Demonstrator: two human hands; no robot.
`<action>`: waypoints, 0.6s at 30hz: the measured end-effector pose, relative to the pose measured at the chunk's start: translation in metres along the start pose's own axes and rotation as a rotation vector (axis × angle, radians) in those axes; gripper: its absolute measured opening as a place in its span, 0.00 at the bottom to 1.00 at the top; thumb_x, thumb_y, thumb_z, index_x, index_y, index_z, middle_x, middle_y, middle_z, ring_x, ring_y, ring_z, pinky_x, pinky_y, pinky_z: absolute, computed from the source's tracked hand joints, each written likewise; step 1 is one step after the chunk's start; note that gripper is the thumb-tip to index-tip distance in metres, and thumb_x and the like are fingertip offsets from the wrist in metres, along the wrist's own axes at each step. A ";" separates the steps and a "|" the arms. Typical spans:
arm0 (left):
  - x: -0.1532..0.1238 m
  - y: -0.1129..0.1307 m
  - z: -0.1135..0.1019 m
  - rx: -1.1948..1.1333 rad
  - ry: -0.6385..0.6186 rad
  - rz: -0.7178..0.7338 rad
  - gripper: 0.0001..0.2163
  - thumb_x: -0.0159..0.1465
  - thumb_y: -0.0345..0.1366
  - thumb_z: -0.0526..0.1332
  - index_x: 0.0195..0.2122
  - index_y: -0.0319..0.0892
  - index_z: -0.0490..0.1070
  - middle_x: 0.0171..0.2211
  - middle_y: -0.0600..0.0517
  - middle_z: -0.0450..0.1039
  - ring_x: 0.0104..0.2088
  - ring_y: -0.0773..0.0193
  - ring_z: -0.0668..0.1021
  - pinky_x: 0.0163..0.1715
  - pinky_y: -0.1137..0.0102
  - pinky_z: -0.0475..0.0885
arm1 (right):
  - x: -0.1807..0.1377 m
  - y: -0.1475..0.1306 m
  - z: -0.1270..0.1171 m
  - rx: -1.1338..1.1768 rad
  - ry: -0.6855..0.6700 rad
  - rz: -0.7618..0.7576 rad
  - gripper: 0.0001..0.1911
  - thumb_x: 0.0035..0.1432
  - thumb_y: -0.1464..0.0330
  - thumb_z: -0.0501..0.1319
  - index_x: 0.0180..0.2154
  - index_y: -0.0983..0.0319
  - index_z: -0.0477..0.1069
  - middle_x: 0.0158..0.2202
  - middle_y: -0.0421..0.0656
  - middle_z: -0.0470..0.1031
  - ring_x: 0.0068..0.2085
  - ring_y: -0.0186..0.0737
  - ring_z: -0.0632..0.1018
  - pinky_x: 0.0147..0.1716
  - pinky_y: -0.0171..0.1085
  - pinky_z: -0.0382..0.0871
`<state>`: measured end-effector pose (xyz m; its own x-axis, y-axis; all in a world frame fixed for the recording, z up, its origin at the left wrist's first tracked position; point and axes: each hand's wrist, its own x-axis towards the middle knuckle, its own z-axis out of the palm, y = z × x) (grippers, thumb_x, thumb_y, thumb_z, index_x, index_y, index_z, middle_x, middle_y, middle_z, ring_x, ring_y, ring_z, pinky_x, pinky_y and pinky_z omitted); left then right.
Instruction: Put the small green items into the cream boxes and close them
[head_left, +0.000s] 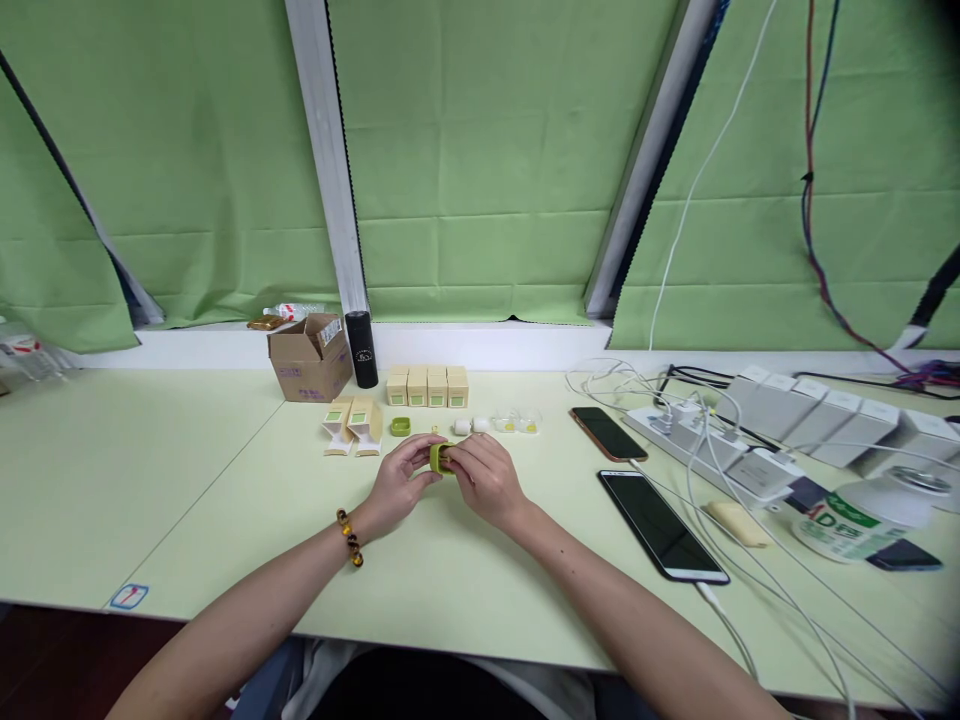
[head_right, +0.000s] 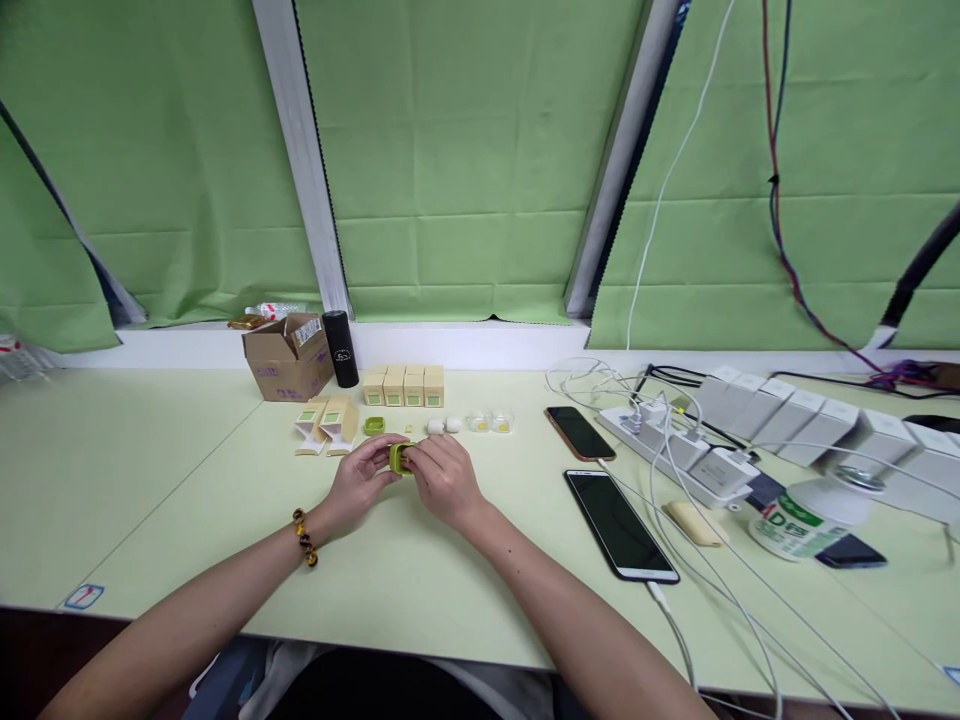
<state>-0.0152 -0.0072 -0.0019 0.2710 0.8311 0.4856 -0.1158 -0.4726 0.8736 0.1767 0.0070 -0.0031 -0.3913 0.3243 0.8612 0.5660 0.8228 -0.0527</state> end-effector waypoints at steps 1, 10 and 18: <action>0.000 0.000 0.000 0.004 0.002 0.001 0.20 0.61 0.27 0.68 0.55 0.46 0.76 0.58 0.44 0.72 0.58 0.52 0.75 0.63 0.53 0.70 | 0.000 0.000 0.000 0.007 0.001 0.000 0.11 0.71 0.73 0.53 0.42 0.58 0.74 0.33 0.45 0.79 0.33 0.42 0.71 0.33 0.44 0.61; 0.000 -0.002 -0.001 0.022 0.017 0.006 0.20 0.60 0.28 0.69 0.55 0.46 0.77 0.58 0.45 0.73 0.59 0.52 0.75 0.64 0.53 0.70 | 0.000 0.000 0.001 0.052 0.009 0.015 0.11 0.71 0.73 0.54 0.43 0.58 0.75 0.33 0.45 0.79 0.33 0.42 0.73 0.33 0.43 0.64; 0.005 -0.007 -0.006 0.035 0.034 0.059 0.21 0.62 0.29 0.69 0.56 0.47 0.76 0.58 0.45 0.72 0.59 0.52 0.75 0.63 0.53 0.70 | 0.002 0.005 -0.009 0.210 0.009 0.000 0.16 0.68 0.73 0.57 0.55 0.56 0.71 0.37 0.46 0.79 0.36 0.45 0.77 0.34 0.45 0.72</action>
<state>-0.0185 0.0017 -0.0058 0.2321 0.8107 0.5375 -0.0974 -0.5304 0.8421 0.1859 0.0075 0.0027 -0.3844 0.3210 0.8656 0.4019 0.9023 -0.1562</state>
